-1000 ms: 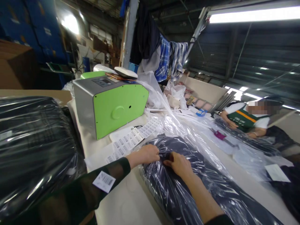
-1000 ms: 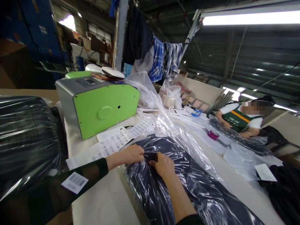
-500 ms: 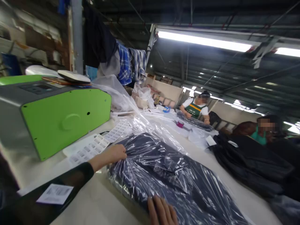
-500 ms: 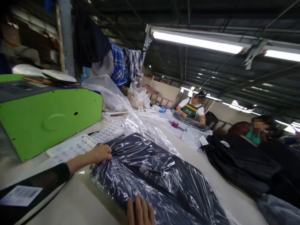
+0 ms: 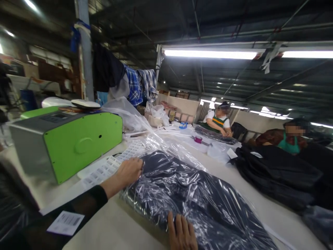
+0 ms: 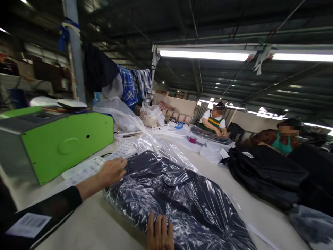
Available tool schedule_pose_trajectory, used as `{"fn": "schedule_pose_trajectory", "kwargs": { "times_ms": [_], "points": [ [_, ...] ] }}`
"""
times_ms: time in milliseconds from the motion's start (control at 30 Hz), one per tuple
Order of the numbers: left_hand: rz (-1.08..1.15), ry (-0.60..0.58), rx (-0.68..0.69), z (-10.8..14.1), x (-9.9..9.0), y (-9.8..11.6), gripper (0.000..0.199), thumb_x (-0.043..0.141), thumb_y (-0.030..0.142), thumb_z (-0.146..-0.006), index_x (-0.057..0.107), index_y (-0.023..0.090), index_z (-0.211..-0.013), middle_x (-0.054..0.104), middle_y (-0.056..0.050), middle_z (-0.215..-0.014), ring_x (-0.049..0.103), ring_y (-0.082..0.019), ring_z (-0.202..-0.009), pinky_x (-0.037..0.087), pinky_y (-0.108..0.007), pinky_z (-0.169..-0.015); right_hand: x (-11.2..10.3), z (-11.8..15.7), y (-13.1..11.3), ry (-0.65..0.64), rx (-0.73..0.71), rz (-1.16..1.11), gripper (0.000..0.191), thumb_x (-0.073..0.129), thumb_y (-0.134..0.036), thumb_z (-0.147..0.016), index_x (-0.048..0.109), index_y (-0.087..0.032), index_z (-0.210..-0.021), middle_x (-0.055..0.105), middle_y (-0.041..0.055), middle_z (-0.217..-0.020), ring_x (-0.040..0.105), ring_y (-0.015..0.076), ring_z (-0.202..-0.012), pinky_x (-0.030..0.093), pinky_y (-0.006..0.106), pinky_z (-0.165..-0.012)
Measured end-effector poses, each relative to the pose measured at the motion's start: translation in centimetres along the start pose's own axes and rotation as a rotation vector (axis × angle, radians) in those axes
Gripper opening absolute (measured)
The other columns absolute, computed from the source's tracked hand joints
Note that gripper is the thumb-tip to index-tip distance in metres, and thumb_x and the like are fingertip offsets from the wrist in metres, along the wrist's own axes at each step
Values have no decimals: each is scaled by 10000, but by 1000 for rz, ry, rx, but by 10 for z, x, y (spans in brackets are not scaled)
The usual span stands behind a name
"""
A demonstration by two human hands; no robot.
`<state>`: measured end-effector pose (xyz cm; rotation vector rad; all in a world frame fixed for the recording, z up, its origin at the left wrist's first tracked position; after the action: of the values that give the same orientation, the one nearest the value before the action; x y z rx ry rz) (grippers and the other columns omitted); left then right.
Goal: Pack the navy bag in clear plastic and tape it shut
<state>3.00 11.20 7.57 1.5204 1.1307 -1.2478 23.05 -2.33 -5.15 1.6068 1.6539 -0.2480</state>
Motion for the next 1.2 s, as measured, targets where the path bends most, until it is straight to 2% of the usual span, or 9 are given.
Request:
{"fn": "schedule_pose_trajectory", "kwargs": {
  "times_ms": [133,300,433,467,667,800,967,1100,1200],
  "points": [
    [197,-69,4,57,21,16,170,455,282,-852,535,173,-750,614,-34,-788,582,-171,-755,409,-264,-680,-2,-2,7,10,-90,89,363,428,9,-788,681,-140,-1002,695,96,-936,658,221,-817,561,348,-674],
    [953,-385,-117,115,104,51,143,560,233,-603,441,181,-543,458,49,-500,486,-121,-533,344,-233,-529,-16,-26,26,-37,-185,107,393,438,45,-723,651,-75,-1030,671,120,-903,638,210,-769,527,316,-656],
    [1492,-478,-339,104,143,75,182,585,307,-493,508,178,-596,478,46,-459,507,-139,-445,376,-242,-444,-34,-93,76,-411,-35,-83,380,416,32,-753,633,-164,-997,653,65,-861,629,212,-797,474,303,-665],
    [1549,-464,-351,95,145,80,190,580,316,-487,506,176,-592,490,38,-470,513,-138,-448,382,-242,-443,-39,-112,92,-552,55,-115,353,422,10,-787,620,-180,-1008,653,68,-932,619,228,-898,455,309,-718],
    [1898,-475,-337,52,144,118,234,640,251,-437,452,173,-554,480,25,-534,541,-130,-551,449,-262,-558,-101,-203,142,-630,185,-70,160,589,-200,-803,577,-211,-962,667,59,-932,611,270,-935,354,302,-690],
    [2106,-448,-433,35,154,143,300,666,244,-506,393,191,-618,429,46,-598,536,-118,-630,473,-278,-668,-117,-203,144,-671,275,-51,175,587,-245,-816,565,-242,-990,666,31,-919,607,272,-938,356,305,-697],
    [2177,-410,-510,30,167,158,287,710,197,-536,455,183,-665,442,42,-598,523,-127,-627,449,-274,-640,-113,-187,144,-659,243,54,277,336,-292,-947,462,-145,-1145,579,138,-1148,570,282,-1068,410,367,-839],
    [2174,-456,-495,40,171,155,215,684,150,-517,478,160,-581,515,-8,-579,553,-153,-601,446,-279,-607,-101,-181,150,-710,280,-4,552,504,-520,-849,396,-137,-1231,519,166,-1251,533,322,-1126,415,411,-887],
    [2186,-471,-509,48,170,151,118,625,136,-524,521,144,-580,563,-34,-604,572,-157,-598,461,-283,-621,-93,-179,149,-795,309,-25,436,565,-471,-799,484,-171,-1105,611,136,-1113,597,332,-1016,434,394,-790]
  ]
}}
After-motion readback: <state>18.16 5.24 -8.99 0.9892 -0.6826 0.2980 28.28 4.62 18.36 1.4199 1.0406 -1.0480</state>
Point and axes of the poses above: each hand's wrist, its own z-axis away from the middle knuckle, its own x-axis out of the palm, y = z × x, the point moved 5 cm from there along -z, towards the middle knuckle
